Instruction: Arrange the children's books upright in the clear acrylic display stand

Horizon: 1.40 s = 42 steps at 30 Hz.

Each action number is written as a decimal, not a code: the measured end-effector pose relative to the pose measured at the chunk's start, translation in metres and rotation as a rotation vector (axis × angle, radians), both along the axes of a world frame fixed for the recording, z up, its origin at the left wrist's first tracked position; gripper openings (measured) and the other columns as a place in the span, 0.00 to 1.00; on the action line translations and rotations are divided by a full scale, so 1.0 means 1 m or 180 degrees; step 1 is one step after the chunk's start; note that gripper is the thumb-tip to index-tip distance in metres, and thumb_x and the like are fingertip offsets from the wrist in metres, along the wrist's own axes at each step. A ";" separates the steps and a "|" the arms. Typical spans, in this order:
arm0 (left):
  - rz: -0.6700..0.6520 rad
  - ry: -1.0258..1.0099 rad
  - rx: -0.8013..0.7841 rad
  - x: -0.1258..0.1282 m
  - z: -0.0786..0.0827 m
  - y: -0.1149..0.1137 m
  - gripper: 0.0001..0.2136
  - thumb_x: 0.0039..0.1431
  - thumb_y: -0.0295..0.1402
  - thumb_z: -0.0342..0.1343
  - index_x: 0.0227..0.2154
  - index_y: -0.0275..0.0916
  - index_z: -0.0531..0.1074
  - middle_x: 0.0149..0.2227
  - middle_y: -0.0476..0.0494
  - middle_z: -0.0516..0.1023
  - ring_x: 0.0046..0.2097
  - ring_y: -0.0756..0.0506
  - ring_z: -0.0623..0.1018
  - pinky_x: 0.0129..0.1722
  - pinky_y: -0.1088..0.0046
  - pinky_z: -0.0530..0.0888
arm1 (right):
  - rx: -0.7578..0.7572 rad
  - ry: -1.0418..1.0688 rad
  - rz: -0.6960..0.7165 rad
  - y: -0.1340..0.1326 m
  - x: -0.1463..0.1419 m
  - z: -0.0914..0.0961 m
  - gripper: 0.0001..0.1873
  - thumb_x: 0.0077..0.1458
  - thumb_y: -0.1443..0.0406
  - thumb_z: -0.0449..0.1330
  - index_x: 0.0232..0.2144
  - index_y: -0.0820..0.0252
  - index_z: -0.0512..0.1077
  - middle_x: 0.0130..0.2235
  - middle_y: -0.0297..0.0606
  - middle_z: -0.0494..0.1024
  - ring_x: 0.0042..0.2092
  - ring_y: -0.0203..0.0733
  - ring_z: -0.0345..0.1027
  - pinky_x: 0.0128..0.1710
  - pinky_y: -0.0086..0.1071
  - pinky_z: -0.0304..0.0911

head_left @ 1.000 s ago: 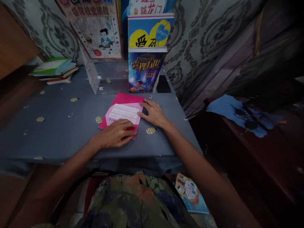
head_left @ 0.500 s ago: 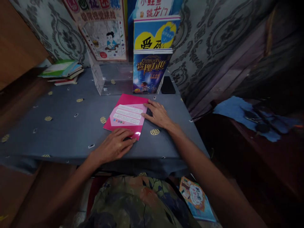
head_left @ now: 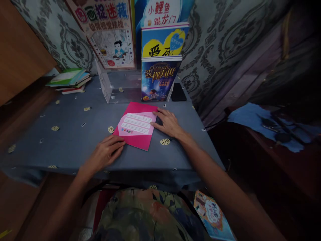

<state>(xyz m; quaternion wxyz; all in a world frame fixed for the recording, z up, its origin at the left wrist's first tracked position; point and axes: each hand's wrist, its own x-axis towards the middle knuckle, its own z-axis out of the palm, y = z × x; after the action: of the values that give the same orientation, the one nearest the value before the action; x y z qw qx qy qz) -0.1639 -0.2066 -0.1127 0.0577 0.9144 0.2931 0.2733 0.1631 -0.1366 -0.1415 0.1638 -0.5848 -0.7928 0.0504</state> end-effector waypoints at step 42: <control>0.1392 -0.1738 -0.3567 0.060 0.012 0.138 0.22 0.35 0.39 0.71 0.33 0.36 0.70 0.25 0.47 0.79 0.25 0.45 0.79 0.25 0.71 0.75 | -0.0022 0.0105 0.0091 -0.004 -0.002 0.011 0.32 0.65 0.51 0.58 0.64 0.62 0.66 0.67 0.57 0.63 0.67 0.60 0.57 0.65 0.53 0.53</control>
<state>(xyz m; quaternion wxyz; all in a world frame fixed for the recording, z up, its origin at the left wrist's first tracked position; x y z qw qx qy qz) -0.1040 -0.0685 -0.1004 0.5402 0.5633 0.5447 0.3069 0.1608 -0.1405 -0.1306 0.1741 -0.5731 -0.7981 0.0652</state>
